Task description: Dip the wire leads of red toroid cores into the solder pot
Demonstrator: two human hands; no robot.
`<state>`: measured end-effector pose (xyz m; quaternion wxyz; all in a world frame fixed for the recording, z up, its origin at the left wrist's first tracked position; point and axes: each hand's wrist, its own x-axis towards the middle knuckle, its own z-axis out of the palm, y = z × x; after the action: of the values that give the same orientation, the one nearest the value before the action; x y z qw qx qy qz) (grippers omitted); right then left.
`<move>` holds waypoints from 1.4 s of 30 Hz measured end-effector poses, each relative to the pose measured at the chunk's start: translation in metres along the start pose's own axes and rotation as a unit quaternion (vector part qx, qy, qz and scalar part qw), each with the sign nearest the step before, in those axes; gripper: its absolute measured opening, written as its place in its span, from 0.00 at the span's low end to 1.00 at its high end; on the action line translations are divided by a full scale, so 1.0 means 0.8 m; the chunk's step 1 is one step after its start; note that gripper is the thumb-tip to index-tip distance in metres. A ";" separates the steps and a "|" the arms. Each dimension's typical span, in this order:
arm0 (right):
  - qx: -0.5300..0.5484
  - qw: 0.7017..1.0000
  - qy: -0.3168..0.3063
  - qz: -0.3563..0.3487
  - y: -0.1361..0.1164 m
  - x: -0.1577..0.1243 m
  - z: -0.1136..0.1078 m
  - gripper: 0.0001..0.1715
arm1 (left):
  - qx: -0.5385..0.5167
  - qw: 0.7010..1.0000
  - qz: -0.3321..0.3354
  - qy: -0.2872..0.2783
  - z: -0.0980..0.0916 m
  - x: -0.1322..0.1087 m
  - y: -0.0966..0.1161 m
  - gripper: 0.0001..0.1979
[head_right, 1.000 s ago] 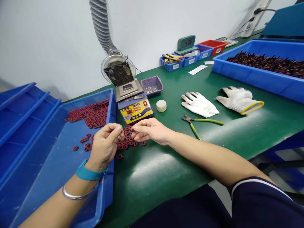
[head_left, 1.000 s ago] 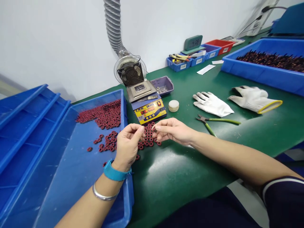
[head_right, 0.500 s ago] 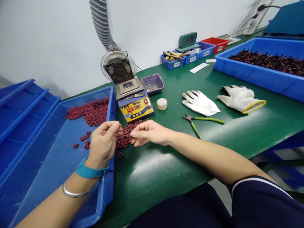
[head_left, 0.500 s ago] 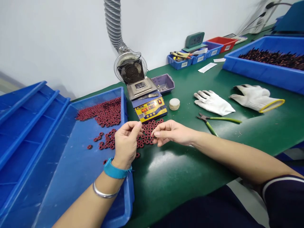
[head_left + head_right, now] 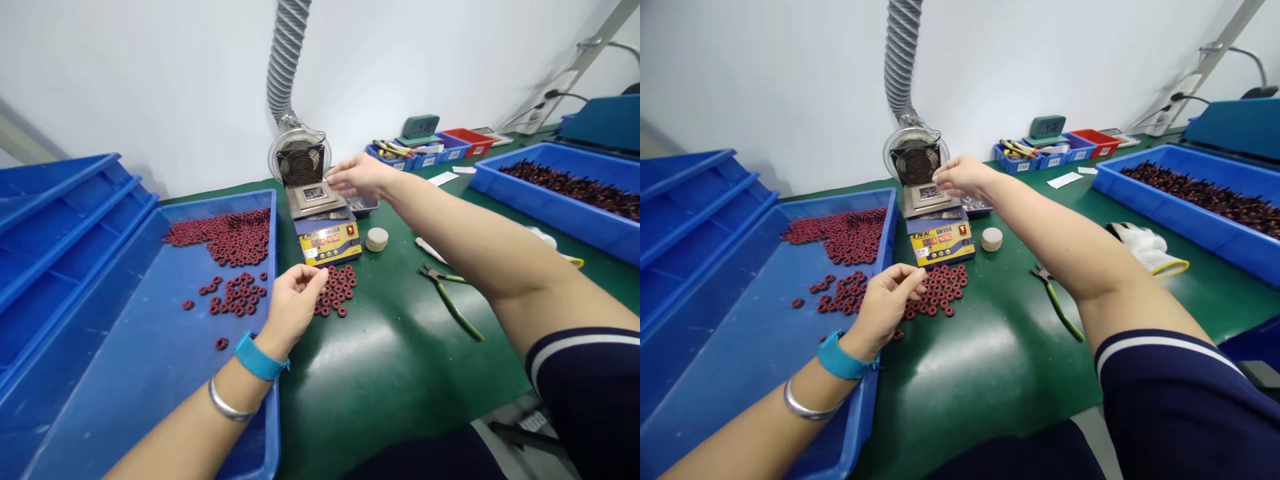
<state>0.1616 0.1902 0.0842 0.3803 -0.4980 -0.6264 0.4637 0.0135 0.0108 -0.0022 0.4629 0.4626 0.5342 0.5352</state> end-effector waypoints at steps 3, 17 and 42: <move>-0.175 0.983 0.038 -0.038 -0.021 0.038 0.012 0.06 | 0.007 1.000 -0.008 -0.027 0.002 -0.001 0.001 0.15; -0.525 0.840 0.033 -0.136 -0.020 0.119 0.060 0.28 | 0.033 0.993 -0.034 -0.107 0.007 -0.002 -0.006 0.10; -0.490 0.863 0.027 -0.117 -0.028 0.103 0.065 0.21 | 0.103 0.979 -0.056 -0.167 0.007 -0.003 -0.006 0.09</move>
<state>0.0892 0.2582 0.0920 0.1553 -0.5554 -0.8162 0.0357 0.0192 0.0088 -0.0069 0.5247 0.5602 0.5265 0.3656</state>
